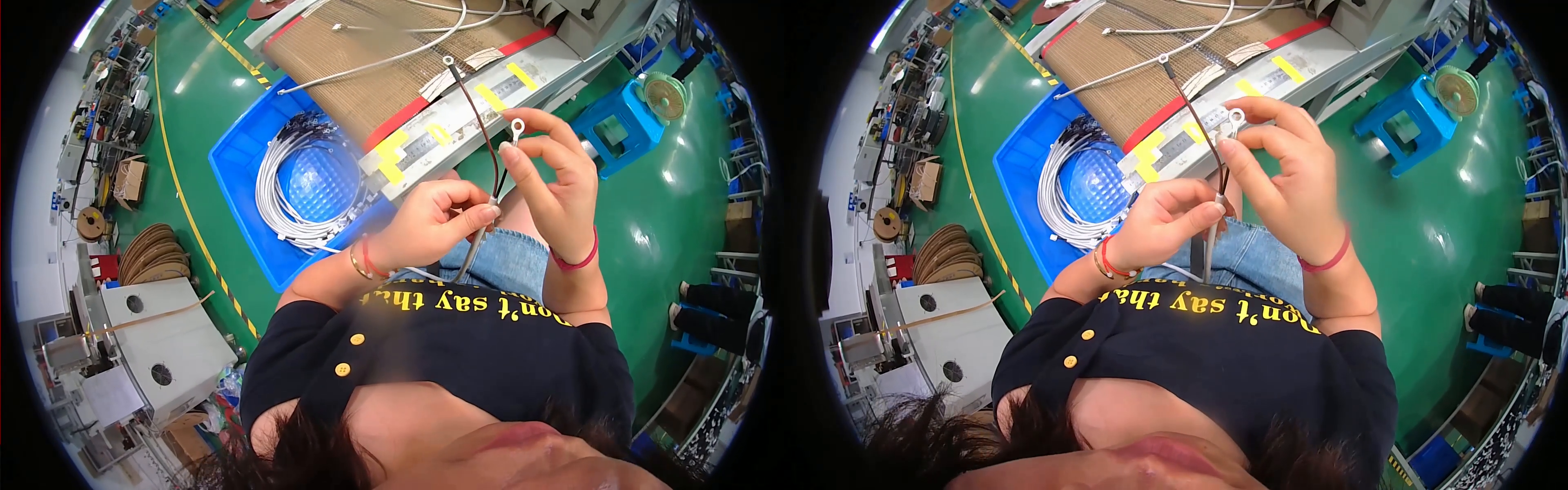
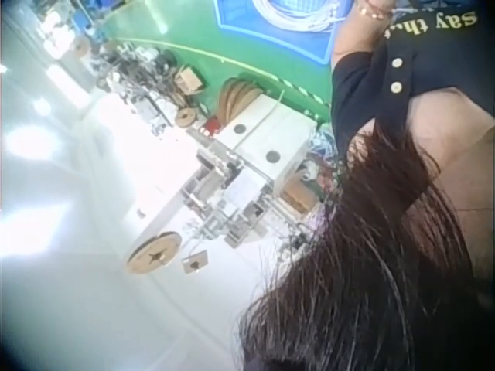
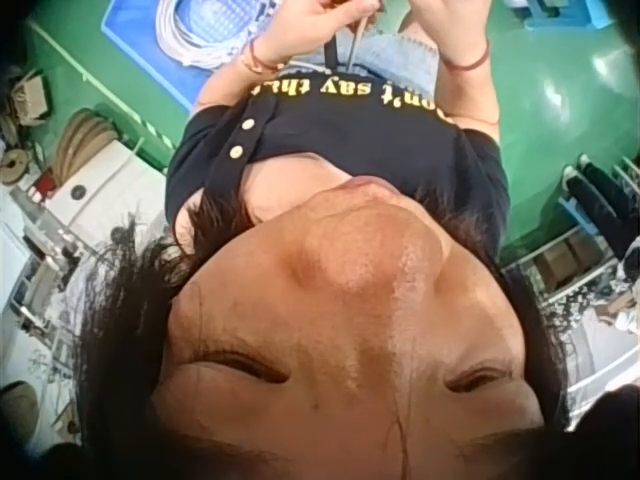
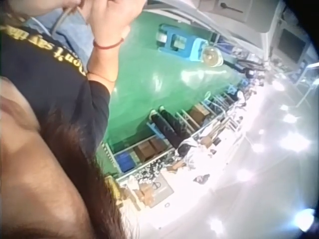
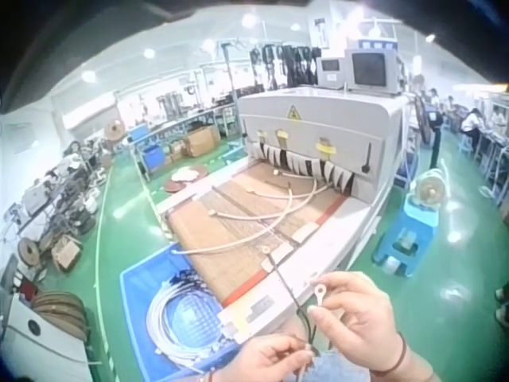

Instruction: Assembling and organizing electrical cables by attaching connectors and grouping them at a workstation.

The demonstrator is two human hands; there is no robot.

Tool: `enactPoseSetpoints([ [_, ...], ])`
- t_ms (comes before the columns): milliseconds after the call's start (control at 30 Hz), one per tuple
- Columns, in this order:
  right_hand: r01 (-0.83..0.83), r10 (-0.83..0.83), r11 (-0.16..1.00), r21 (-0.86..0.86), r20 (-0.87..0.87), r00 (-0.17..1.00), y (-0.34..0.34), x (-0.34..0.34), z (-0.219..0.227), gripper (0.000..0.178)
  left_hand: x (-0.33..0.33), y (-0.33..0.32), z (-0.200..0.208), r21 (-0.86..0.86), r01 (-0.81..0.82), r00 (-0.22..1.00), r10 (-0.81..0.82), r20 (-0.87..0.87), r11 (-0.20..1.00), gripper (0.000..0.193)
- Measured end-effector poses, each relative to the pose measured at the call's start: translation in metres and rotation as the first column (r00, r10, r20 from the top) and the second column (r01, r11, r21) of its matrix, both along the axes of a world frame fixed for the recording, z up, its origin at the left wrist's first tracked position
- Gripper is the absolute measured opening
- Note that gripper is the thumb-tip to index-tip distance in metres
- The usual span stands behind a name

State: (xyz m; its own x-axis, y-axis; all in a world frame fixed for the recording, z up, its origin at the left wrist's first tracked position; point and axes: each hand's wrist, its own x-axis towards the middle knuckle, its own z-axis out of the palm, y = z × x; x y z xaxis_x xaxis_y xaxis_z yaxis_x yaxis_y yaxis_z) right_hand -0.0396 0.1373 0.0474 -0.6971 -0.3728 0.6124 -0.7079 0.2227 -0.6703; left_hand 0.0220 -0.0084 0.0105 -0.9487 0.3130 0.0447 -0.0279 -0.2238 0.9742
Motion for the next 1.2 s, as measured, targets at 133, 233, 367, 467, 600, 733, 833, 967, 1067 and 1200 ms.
enactPoseSetpoints([
  [133,-0.168,0.215,0.959,-0.228,0.199,0.956,-0.001,0.0,-0.009,0.009,0.001,-0.002,-0.001,0.022,0.08,0.996,-0.081,0.022,0.997,0.018],
  [233,-0.281,0.485,0.841,-0.462,0.417,0.768,0.001,0.0,-0.012,0.008,0.001,-0.002,-0.003,0.092,0.111,0.992,-0.115,0.044,0.99,0.018],
  [367,-0.274,0.65,0.731,-0.625,0.518,0.556,0.002,-0.001,-0.017,0.005,0.001,-0.005,-0.003,0.136,0.162,0.981,-0.175,0.088,0.977,0.018],
  [467,-0.261,0.666,0.703,-0.662,0.484,0.568,-0.001,-0.002,-0.02,0.004,0.0,-0.005,-0.003,0.126,0.154,0.983,-0.164,0.077,0.98,0.018],
  [600,-0.252,0.701,0.673,-0.696,0.491,0.518,0.001,-0.006,-0.022,0.004,0.001,-0.003,-0.005,0.146,0.117,0.99,-0.128,0.068,0.982,0.018],
  [733,-0.205,0.702,0.674,-0.71,0.528,0.478,0.0,-0.005,-0.021,0.004,0.001,-0.004,-0.007,0.153,0.142,0.985,-0.155,0.08,0.978,0.017],
  [833,-0.179,0.704,0.668,-0.722,0.535,0.467,-0.001,-0.003,-0.019,0.004,0.001,-0.004,-0.007,0.15,0.153,0.982,-0.167,0.087,0.977,0.017],
  [967,-0.184,0.725,0.65,-0.737,0.531,0.438,0.0,-0.005,-0.021,0.003,0.001,-0.005,-0.007,0.148,0.182,0.976,-0.196,0.092,0.972,0.017],
  [1067,-0.158,0.735,0.644,-0.749,0.549,0.398,0.001,-0.006,-0.021,0.003,0.001,-0.004,-0.005,0.152,0.173,0.977,-0.189,0.099,0.973,0.016],
  [1200,-0.133,0.753,0.626,-0.768,0.552,0.358,0.0,-0.006,-0.022,0.003,0.002,-0.005,-0.006,0.153,0.175,0.978,-0.19,0.091,0.973,0.016],
])
